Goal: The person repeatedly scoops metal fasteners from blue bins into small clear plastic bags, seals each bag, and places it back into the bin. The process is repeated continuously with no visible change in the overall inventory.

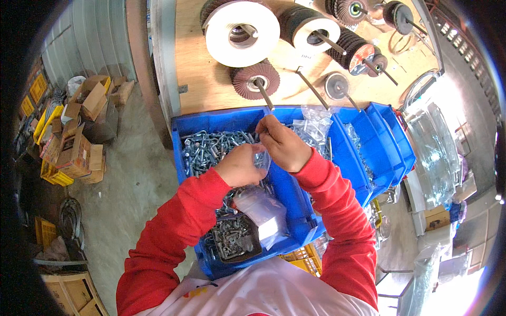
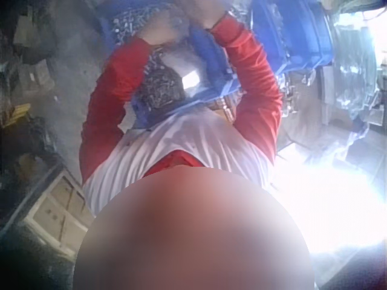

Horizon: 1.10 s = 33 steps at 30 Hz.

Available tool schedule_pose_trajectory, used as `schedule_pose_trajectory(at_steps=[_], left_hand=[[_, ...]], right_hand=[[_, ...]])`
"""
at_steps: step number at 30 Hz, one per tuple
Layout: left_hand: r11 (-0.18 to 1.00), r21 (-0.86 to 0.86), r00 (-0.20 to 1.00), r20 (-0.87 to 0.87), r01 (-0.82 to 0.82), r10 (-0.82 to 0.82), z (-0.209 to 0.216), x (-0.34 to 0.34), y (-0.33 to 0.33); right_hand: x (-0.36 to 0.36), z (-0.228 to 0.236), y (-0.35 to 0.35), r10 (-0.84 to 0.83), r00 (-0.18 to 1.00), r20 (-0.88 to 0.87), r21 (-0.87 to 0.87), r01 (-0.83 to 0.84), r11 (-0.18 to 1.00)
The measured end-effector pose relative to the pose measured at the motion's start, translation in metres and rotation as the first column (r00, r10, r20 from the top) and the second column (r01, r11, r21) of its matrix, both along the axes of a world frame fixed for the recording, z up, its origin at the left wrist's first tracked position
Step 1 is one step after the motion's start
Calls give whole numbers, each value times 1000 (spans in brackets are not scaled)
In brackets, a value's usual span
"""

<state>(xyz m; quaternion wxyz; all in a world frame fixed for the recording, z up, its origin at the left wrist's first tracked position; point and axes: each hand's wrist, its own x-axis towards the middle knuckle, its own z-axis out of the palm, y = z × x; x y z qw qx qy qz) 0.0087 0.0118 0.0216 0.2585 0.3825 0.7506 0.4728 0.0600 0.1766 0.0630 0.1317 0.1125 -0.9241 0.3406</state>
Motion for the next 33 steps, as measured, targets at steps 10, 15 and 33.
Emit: schedule_pose_trajectory(at_steps=[10,15,33], left_hand=[[1000,-25,999,-54,-11,10,-13,-4,1],[999,31,990,-134,-33,36,-14,-4,-3],[996,-39,989,-127,-79,74,-11,0,-5]], right_hand=[[3,2,-12,71,995,75,-89,-64,994],[5,5,-15,26,996,85,-67,-20,998],[14,-5,-9,18,998,64,25,-20,999]])
